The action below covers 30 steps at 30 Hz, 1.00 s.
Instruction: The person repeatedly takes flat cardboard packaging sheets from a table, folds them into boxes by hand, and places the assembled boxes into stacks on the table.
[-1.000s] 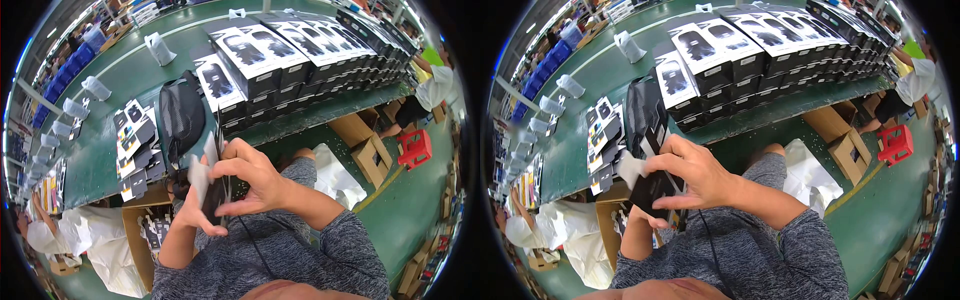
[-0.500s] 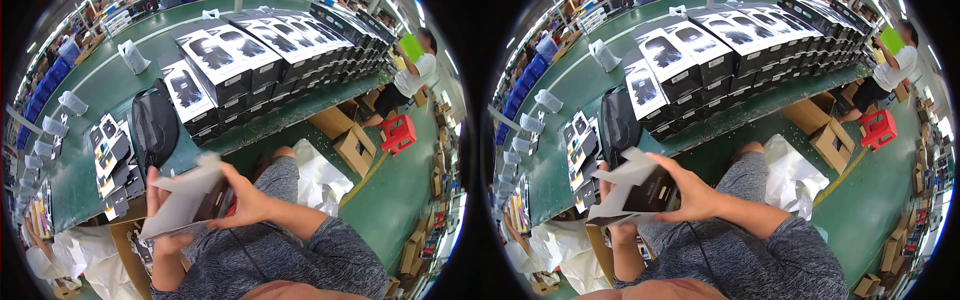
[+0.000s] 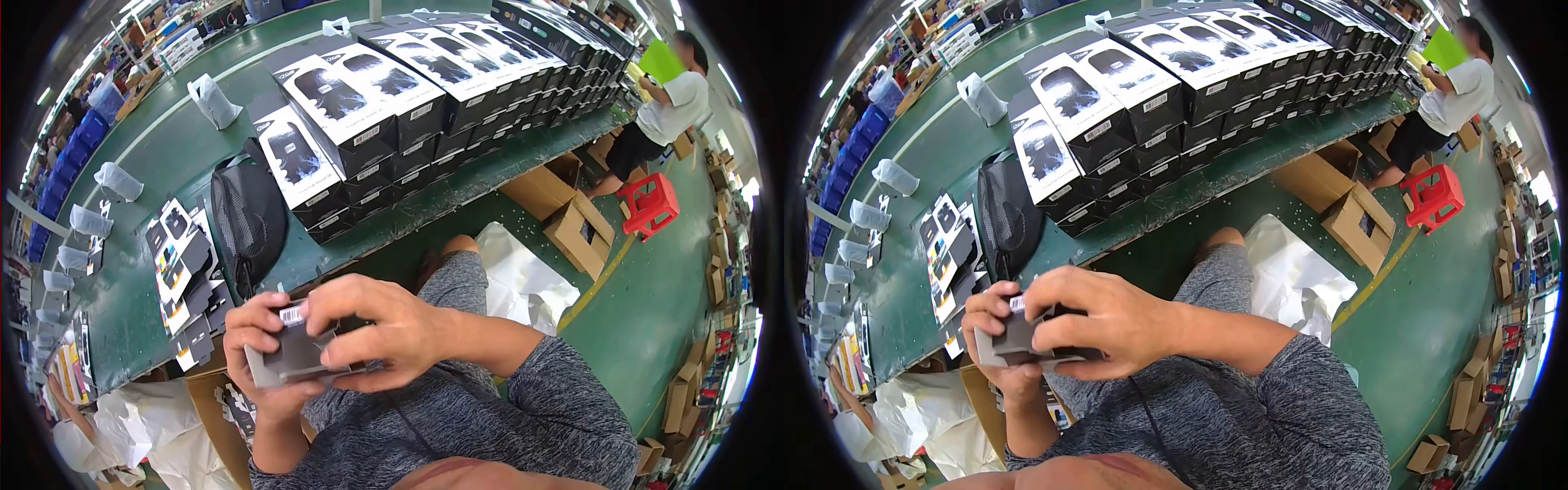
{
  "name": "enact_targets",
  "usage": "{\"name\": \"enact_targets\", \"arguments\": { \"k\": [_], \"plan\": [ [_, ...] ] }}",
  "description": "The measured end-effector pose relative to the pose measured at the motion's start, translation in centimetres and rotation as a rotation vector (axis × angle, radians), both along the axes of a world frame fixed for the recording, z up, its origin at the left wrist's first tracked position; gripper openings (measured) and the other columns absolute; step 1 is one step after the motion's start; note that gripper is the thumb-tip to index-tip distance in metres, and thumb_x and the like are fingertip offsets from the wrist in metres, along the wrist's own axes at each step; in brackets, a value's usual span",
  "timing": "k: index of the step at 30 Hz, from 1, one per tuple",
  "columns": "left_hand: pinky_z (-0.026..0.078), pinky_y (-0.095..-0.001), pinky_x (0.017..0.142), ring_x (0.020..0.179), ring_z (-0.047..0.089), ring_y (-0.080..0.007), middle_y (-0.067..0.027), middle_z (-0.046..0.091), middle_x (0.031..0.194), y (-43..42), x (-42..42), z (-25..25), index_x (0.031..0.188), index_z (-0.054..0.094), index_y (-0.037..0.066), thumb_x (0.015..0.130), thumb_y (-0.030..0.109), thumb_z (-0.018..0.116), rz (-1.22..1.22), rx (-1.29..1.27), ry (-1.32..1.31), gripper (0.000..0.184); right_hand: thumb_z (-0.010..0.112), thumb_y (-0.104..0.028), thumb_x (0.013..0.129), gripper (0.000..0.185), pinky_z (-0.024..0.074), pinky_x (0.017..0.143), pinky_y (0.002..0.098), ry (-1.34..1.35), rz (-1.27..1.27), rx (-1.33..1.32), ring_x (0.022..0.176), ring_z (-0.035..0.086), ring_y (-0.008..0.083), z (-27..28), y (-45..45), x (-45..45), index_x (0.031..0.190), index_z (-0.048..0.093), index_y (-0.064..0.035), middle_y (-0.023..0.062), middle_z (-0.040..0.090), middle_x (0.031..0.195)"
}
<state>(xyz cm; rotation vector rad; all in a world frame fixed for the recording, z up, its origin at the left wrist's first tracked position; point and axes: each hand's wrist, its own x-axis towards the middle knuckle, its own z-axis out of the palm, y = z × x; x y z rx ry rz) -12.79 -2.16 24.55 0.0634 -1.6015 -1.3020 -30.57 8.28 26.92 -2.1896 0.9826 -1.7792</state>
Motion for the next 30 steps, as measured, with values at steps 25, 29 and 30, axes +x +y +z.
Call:
{"name": "enact_targets", "arguments": {
  "k": [25, 29, 30],
  "plan": [
    [0.053, -0.0521, 0.098, 0.127, 0.055, -0.0421, -0.0198, 0.056, 0.138, 2.3, 2.7, 4.4, 0.108, 0.076, 0.015, 0.094, 0.049, 0.067, 0.291, -0.590, -0.383, 0.037, 0.087, -0.018, 0.077, 0.024, 0.0350, 0.114, 0.0544, -0.318, -0.026, 0.020, 0.146, 0.036, 0.0499, 0.6, 0.9, 3.6, 0.093, 0.073, -0.0093, 0.0258, 0.045, 0.149],
    [0.054, -0.0593, 0.095, 0.120, 0.058, -0.0457, -0.0164, 0.058, 0.130, 3.0, 4.3, 1.7, 0.109, 0.068, 0.015, 0.097, 0.045, 0.061, 0.626, -0.878, -0.115, 0.033, 0.092, -0.031, 0.075, 0.063, 0.0372, 0.112, 0.0509, -0.524, 0.080, 0.219, 0.136, 0.046, 0.0405, -0.1, 0.7, 5.7, 0.115, 0.050, -0.0055, 0.0312, 0.039, 0.147],
    [0.054, -0.0576, 0.096, 0.121, 0.057, -0.0465, -0.0174, 0.055, 0.132, 3.0, 2.7, 0.5, 0.121, 0.060, 0.014, 0.101, 0.045, 0.055, 0.732, -0.870, 0.115, 0.037, 0.092, -0.032, 0.075, 0.071, 0.0383, 0.111, 0.0498, -0.632, 0.177, 0.271, 0.131, 0.048, 0.0375, -0.4, 0.4, 6.5, 0.122, 0.045, -0.0056, 0.0304, 0.039, 0.145]
  ]
}}
